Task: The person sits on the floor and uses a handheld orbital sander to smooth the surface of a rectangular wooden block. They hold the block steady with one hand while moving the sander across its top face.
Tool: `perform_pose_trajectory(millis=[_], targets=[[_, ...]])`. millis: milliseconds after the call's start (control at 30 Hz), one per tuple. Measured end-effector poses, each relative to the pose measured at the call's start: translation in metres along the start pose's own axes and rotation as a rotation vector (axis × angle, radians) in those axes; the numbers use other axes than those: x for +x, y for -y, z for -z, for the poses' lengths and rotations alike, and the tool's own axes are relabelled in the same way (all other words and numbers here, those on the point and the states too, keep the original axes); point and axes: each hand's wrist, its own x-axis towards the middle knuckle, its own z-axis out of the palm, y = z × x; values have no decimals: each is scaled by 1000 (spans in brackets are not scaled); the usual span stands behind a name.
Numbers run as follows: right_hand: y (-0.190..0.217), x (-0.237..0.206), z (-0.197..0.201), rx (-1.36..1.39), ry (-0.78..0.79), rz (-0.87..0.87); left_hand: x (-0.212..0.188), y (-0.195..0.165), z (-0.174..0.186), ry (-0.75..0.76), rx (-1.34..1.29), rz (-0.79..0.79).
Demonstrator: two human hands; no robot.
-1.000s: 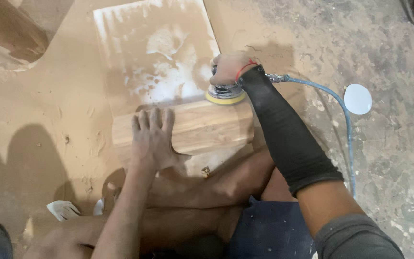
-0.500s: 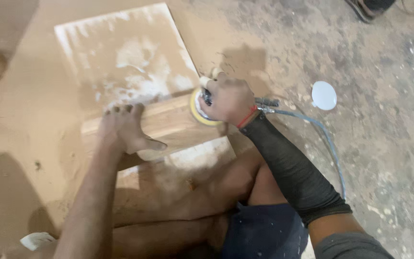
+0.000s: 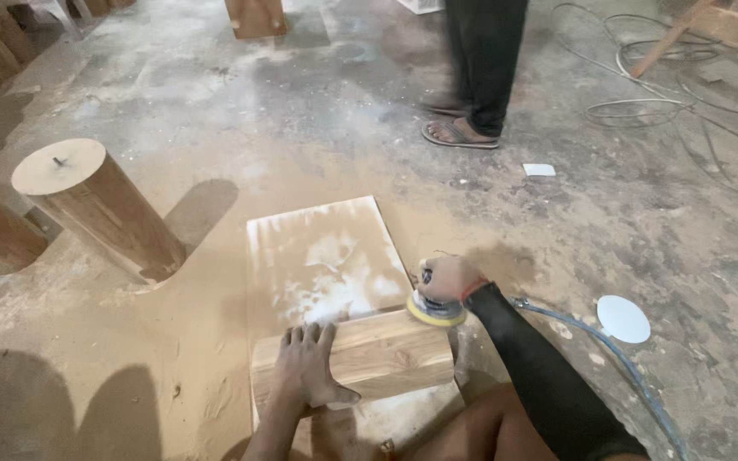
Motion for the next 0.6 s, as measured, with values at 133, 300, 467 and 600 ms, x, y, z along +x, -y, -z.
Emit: perform_pose_trajectory(millis=[133,300,467,600], targets=[[44,-63,5,-143,-33,16,13,7,2,90,-23,22],[70,-83,-9,-151,-75,96,19,4,-6,24,40,-4],[44,3,-12,-191,55,52,10,-1,-11,-22,90,17],[30,52,-24,-111,337,-35,-3,-13,-19,-42,123,28]])
